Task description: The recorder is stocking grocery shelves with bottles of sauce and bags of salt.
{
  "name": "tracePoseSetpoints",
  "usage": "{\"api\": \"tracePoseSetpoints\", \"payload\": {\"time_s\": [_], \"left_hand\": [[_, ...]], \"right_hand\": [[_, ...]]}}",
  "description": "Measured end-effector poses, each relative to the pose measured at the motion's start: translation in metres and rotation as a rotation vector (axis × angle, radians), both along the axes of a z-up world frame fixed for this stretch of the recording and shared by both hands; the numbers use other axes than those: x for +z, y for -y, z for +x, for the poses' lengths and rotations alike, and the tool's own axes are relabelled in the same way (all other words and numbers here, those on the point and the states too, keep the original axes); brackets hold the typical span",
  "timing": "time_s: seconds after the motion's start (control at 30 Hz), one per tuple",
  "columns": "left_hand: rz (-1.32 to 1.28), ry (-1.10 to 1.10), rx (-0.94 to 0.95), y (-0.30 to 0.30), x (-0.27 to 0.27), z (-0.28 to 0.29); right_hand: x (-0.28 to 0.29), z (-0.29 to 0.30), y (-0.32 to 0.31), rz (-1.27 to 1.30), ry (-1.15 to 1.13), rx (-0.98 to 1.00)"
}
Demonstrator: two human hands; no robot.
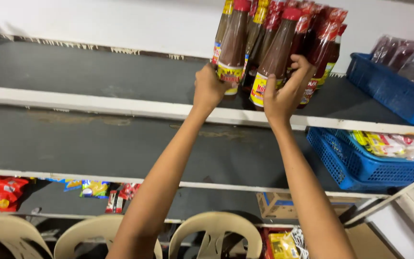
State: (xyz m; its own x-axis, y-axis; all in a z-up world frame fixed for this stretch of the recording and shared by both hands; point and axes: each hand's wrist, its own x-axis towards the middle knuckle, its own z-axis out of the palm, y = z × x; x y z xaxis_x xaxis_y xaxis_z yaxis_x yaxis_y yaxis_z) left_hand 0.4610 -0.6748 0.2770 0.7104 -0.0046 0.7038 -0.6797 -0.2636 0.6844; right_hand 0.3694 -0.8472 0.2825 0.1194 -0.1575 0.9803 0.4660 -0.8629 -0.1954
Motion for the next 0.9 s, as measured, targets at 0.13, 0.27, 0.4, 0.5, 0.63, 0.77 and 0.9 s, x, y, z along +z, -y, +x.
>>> {"api": "tracePoseSetpoints", "payload": {"time_s": [0.13, 0.27, 0.4, 0.5, 0.63, 0.77, 0.9], "left_hand": [[0.035, -0.082, -0.001, 0.001, 0.003, -0.003], [0.121, -0.182, 0.051, 0.007, 0.010, 0.002], [0.175, -0.289, 0.101, 0.010, 0.012, 0.009], [0.185, -0.294, 0.108, 0.015, 0.009, 0.016], [0.216, -0.296, 0.120, 0.017, 0.009, 0.016], [0.191, -0.089, 0.213, 0.010, 0.020, -0.018], [0.157, 0.355, 0.323, 0.015, 0.015, -0.031]], "right_hand": [[-0.003, 0.004, 0.002, -0.025, 0.015, 0.023], [0.005, 0.000, -0.007, -0.006, -0.053, -0.027], [0.005, 0.004, -0.006, -0.004, -0.107, -0.015], [-0.005, 0.009, 0.003, -0.041, -0.043, -0.043], [0.000, 0.003, -0.002, -0.077, -0.005, -0.081], [0.005, -0.007, -0.008, -0.042, 0.035, -0.023], [0.001, -0.005, -0.004, -0.035, 0.064, -0.028]]}}
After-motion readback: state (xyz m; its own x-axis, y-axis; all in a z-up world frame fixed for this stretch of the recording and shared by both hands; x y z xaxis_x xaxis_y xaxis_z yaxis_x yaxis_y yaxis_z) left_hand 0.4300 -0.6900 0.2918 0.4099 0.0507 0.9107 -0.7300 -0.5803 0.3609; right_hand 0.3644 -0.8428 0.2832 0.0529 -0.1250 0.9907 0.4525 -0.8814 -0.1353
